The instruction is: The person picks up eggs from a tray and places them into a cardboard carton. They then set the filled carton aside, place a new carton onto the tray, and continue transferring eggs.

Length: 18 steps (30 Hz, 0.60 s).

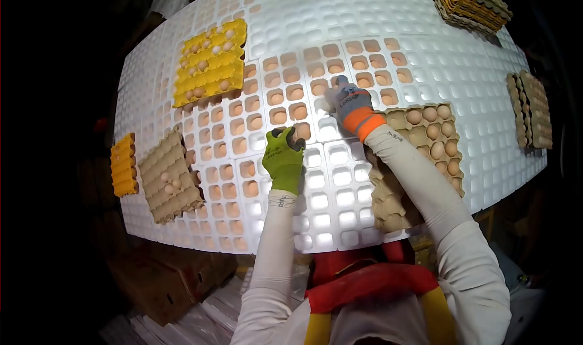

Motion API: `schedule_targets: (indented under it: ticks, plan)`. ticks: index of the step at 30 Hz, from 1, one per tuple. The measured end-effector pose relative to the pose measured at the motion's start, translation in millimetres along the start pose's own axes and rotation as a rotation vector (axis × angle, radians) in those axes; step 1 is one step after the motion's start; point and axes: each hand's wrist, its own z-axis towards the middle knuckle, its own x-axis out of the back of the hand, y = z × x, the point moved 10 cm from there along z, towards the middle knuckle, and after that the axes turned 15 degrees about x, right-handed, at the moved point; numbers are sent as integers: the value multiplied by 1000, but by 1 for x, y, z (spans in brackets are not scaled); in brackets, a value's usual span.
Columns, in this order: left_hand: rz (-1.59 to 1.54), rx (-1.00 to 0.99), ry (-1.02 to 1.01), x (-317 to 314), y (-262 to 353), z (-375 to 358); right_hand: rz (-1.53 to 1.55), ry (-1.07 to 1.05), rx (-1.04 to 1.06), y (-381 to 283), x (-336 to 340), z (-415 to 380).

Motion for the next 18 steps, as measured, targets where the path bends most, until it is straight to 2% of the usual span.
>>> schedule_targets:
  ticks: [3,4,5,6,8,9,10,12,13,14,15,16,17,18]
  plan:
    - [-326,-195,178,27,-26,-4,121,68,44,1,1,7]
    - [-956,78,-144,-3,-72,13,110,85,34,10,-3,5]
    - [-1165,337,-332,-3,-89,16,107,104,25,16,-9,4]
    - [-1145,330,-304,3,-99,23,-68,-80,10,19,-28,9]
    - [-1105,300,-246,11,-112,50,28,-11,-4,23,-24,6]
    - [-899,251,-184,15,-115,58,62,43,-10,23,-14,2]
    - [-693,211,-112,18,-119,65,269,171,15,28,-16,0]
    - [-314,-4,72,28,-106,67,670,432,53,35,-4,-6]
    - [-177,-103,141,29,-99,61,993,546,-15,38,-17,-16]
    - [-42,-206,211,28,-88,53,801,700,134,27,-10,-20]
    - [-105,-134,168,28,-88,53,960,797,190,7,-9,-25]
    - [-164,-61,125,35,-86,51,618,826,167,-15,-4,-39]
    - [-222,8,83,36,-85,50,479,614,162,-31,-21,-30]
    - [-457,47,-55,25,-86,47,318,402,186,-47,-41,-22]
